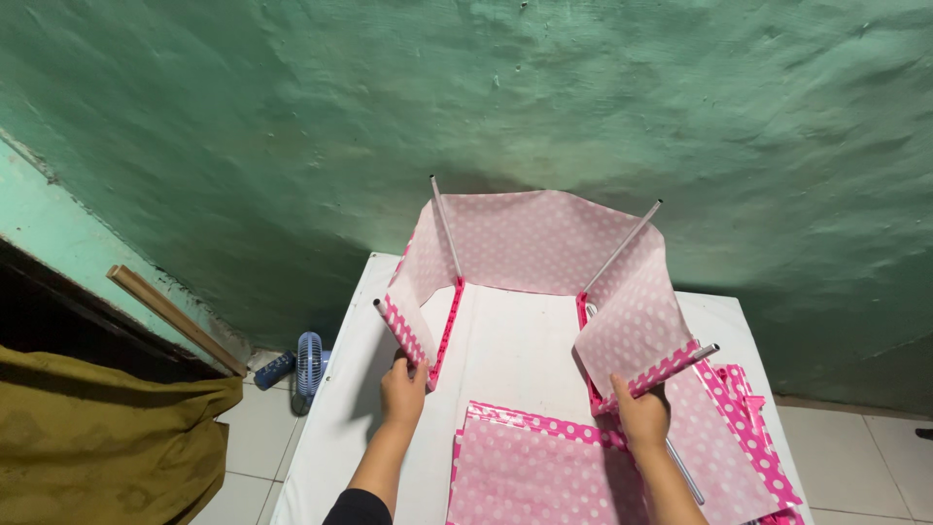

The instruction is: The person assembles a pink polka-dotted storage shelf by inserting metal rods into fabric sleeves and connecting pink plastic corner pieces. They repeatedly insert rods, align panels, and attach connectors to form the frame on a white table.

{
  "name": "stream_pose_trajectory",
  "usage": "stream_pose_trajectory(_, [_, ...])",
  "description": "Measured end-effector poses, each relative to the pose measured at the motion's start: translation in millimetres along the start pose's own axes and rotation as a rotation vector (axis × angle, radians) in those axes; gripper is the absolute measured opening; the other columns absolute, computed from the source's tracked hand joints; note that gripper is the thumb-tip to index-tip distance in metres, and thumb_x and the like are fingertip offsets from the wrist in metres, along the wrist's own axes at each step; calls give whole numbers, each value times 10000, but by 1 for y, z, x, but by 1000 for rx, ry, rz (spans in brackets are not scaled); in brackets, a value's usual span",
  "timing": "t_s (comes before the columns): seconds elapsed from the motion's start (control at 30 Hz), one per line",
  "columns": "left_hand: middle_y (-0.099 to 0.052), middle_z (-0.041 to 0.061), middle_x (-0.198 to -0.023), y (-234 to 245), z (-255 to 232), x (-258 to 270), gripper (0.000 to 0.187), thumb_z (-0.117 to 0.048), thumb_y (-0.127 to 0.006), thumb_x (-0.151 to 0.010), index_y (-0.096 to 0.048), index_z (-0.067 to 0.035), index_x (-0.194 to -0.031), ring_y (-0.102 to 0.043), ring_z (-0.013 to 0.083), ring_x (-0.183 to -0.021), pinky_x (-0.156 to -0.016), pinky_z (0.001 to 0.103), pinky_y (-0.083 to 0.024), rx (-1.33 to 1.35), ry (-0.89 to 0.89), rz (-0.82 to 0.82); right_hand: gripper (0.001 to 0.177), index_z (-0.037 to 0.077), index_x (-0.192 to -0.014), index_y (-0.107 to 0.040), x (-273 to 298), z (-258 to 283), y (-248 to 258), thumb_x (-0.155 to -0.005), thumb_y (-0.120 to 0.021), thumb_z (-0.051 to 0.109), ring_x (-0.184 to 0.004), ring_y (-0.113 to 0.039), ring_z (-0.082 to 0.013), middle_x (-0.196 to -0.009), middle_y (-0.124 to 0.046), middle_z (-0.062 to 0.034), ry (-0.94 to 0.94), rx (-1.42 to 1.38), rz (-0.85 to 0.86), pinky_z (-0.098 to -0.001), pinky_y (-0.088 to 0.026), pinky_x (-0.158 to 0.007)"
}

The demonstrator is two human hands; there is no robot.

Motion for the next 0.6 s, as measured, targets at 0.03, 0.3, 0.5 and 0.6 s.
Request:
stream_pose_trajectory(0.03, [-764, 200, -931, -2, 3, -1, 311, -291, -737, -908, -702, 9, -982, -743, 374, -856, -761, 457, -571, -14, 19, 12, 422, 21, -1119, -624, 0, -1, -2, -885, -696, 364, -805, -736, -414, -854, -739, -219, 84, 39, -52, -484, -561, -770])
stream_pose_trajectory(0.3, [-767, 165, -984, 1, -12, 8, 297, -243, -689, -900, -687, -57, -1132, -763, 329, -880, -764, 418, -594, 118, 0, 65, 520, 43, -1359, -526, 12, -1, -9, -866, -628, 172, -852, -706, -311, -977, -713, -150, 369, -179, -146, -414, -534, -759])
stream_pose_trajectory(0.5, [-763, 155, -1004, 3, -23, 8, 285, -211, -657, -927, -684, -73, -1175, -757, 328, -885, -769, 409, -589, 99, -36, 89, 368, 86, -1292, -598, 24, 7, -6, -945, -593, 208, -728, -711, -270, -804, -728, -149, 84, -217, 31, -407, -551, -732])
stream_pose_trajectory(0.6, [-766, 166, -983, 0, -22, 7, 266, -221, -637, -962, -690, -78, -1180, -746, 339, -867, -778, 405, -584, 48, 19, 143, 322, 50, -1187, -668, 20, 6, -8, -1002, -552, 287, -739, -729, -242, -735, -741, -127, 110, -25, 8, -370, -546, -782])
Point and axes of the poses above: each hand's wrist, its own x-axis away from the middle knuckle, its own y-axis out of the back of the hand, z = x × y, the point moved 1 cm from there along -x, towards the middle knuckle
